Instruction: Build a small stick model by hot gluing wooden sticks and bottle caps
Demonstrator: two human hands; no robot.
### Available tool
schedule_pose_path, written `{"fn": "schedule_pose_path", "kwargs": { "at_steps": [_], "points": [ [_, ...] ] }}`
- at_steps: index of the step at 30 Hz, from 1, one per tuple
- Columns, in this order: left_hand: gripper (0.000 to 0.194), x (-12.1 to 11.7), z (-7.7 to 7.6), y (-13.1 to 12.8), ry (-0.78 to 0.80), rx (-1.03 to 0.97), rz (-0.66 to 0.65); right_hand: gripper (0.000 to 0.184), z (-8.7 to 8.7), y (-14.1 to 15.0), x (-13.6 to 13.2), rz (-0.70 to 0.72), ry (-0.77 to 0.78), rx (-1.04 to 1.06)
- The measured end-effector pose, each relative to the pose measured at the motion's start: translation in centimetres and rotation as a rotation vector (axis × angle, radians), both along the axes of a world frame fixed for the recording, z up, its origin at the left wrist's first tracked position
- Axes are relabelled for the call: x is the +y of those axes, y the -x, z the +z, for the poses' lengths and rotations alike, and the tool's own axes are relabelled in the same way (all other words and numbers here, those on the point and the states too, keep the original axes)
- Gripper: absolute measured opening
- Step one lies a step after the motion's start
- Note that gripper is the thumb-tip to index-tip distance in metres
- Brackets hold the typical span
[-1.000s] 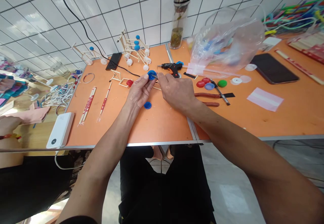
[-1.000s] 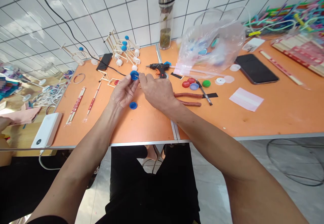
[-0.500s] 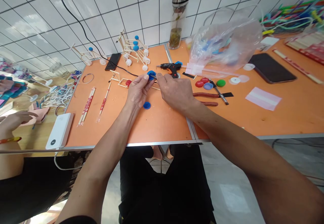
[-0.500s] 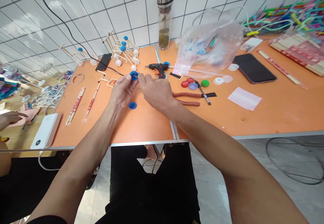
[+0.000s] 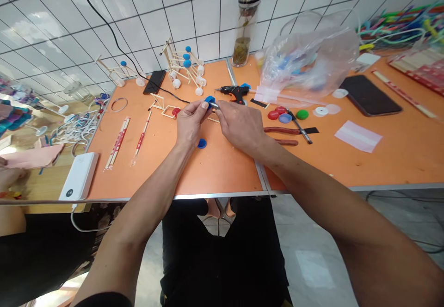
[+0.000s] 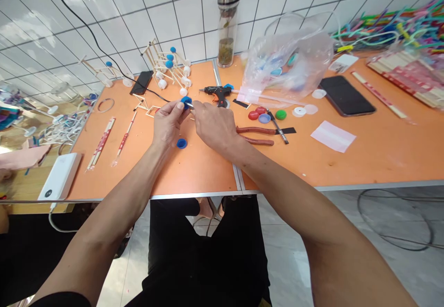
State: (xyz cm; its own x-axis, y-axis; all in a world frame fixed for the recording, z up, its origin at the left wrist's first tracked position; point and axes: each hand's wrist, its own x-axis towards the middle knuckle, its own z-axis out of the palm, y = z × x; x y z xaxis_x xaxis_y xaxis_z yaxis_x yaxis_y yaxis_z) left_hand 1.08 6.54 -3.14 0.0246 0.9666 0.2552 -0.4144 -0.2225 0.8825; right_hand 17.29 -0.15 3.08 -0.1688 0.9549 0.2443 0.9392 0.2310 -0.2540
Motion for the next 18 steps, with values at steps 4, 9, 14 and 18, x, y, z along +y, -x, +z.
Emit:
{"fn": "schedule_pose_path", "kwargs": {
  "at_steps": [4,9,14,18],
  "points": [
    [0.041,0.0,-0.1,-0.1,-0.016,0.023,0.028,0.036,-0.3,-0.5,0.9,0.049,0.014,0.278],
    [0.047,-0.1,-0.1,-0.4,-0.028,0.051,0.066,0.028,-1.1,-0.8,2.1,0.176,0.204,0.911],
    [0.043,-0.5,0.1,-0.5,-0.06,0.112,0.114,0.029,-1.2,-0.7,2.1,0.164,0.519,1.3],
    [0.037,-0.6,0.1,-0.5,-0.061,0.16,0.161,0.024,-1.1,-0.4,2.0,0.136,0.392,1.094]
  ]
}}
